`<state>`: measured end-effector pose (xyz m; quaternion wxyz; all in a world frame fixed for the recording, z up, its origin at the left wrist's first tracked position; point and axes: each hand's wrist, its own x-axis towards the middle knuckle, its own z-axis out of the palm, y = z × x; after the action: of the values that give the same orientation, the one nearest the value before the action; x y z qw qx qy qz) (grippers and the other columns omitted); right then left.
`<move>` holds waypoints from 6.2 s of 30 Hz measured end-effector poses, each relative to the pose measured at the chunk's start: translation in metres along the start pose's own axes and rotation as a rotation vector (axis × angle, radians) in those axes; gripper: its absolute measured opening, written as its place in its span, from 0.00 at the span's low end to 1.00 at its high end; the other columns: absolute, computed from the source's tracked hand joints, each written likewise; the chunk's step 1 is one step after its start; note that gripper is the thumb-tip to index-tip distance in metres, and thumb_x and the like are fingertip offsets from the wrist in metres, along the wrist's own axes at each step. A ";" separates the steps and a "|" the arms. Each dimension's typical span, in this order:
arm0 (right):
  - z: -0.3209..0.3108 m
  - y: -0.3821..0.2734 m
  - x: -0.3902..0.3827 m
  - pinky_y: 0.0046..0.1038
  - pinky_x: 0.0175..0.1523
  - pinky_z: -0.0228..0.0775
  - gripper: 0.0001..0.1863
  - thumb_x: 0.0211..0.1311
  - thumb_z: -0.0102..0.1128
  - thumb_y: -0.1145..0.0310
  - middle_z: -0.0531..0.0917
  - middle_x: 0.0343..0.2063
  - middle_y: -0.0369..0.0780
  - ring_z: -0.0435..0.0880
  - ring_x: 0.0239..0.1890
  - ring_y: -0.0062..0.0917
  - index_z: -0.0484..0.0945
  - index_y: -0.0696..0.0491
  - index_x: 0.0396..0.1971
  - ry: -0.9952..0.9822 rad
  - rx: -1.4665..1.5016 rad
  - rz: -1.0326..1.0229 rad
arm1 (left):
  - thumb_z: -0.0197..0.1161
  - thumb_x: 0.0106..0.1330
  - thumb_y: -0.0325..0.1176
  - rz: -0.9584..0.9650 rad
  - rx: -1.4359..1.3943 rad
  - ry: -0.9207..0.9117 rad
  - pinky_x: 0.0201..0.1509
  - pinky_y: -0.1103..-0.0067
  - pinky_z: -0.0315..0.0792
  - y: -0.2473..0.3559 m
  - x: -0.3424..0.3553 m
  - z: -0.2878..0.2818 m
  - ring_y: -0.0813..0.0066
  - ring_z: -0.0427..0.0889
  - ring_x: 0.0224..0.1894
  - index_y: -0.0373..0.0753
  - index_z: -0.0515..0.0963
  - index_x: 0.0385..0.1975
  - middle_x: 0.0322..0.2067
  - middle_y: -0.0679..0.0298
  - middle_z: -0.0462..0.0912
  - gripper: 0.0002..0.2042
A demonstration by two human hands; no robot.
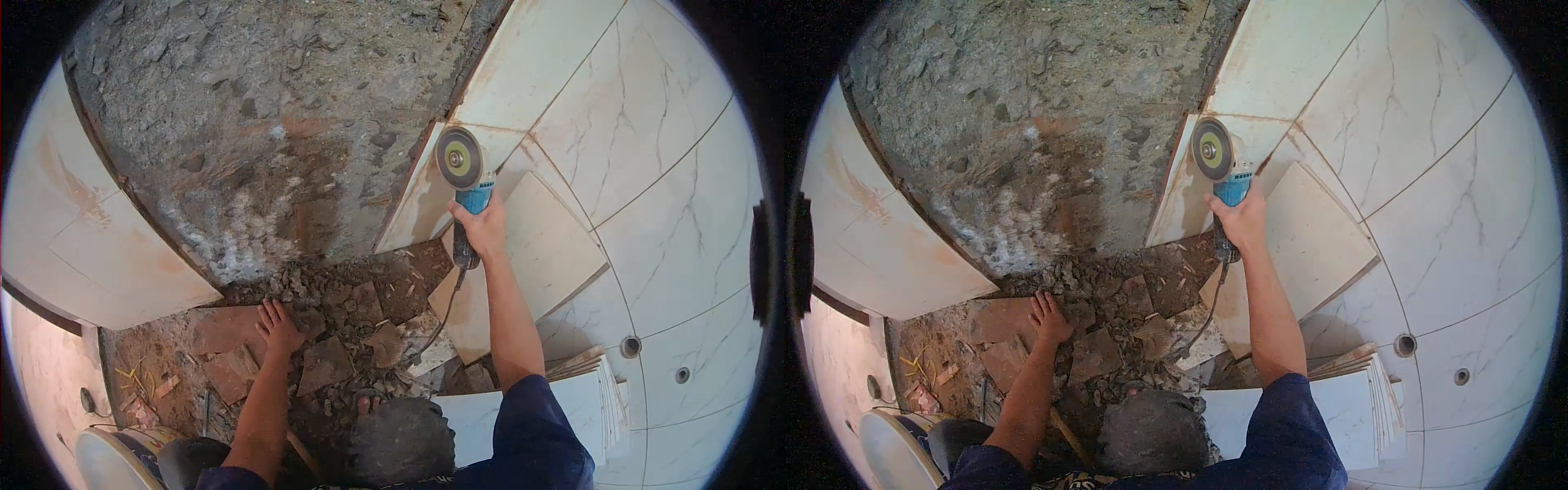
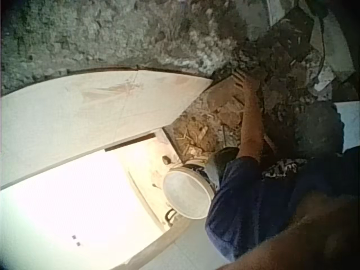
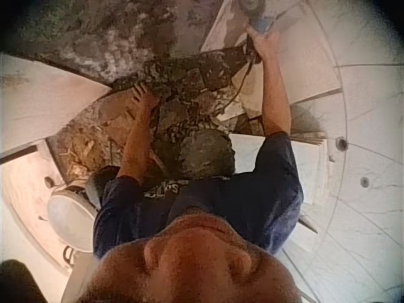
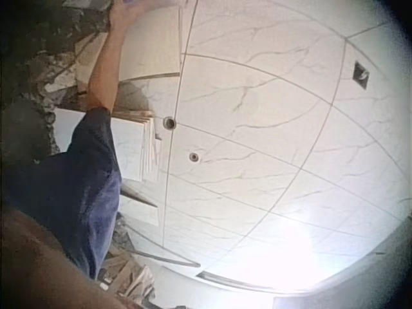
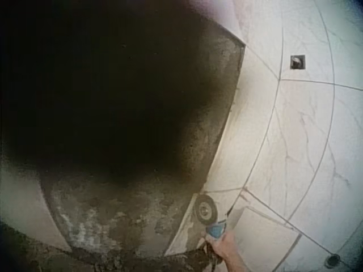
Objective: The person moves a bucket and an electric fan, then grinds the edge of a wall tile using an angle grinder.
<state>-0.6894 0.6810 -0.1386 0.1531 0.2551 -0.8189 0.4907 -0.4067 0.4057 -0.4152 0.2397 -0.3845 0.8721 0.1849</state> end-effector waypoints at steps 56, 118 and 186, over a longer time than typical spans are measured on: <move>0.005 0.003 -0.004 0.31 0.44 0.76 0.25 0.49 0.77 0.67 0.85 0.34 0.40 0.82 0.34 0.26 0.77 0.61 0.44 0.001 -0.073 -0.043 | 0.68 0.61 0.61 0.009 -0.078 0.015 0.77 0.42 0.33 0.004 0.004 -0.003 0.50 0.19 0.80 0.37 0.31 0.78 0.79 0.52 0.21 0.60; 0.024 0.022 -0.037 0.38 0.49 0.76 0.30 0.45 0.77 0.66 0.85 0.37 0.49 0.86 0.40 0.41 0.73 0.61 0.48 -0.023 -0.153 0.081 | 0.71 0.58 0.60 0.010 -0.098 0.062 0.75 0.39 0.35 0.003 0.016 0.007 0.50 0.19 0.80 0.39 0.33 0.79 0.78 0.49 0.21 0.61; 0.010 -0.013 0.000 0.35 0.50 0.76 0.32 0.45 0.77 0.68 0.85 0.39 0.47 0.84 0.40 0.34 0.73 0.63 0.50 -0.005 -0.046 0.032 | 0.72 0.57 0.57 -0.002 -0.101 0.026 0.75 0.39 0.34 0.007 0.011 -0.005 0.52 0.21 0.80 0.39 0.34 0.79 0.79 0.50 0.23 0.61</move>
<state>-0.6814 0.6671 -0.1339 0.1492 0.2395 -0.8343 0.4736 -0.4197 0.4009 -0.4163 0.2089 -0.3991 0.8644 0.2235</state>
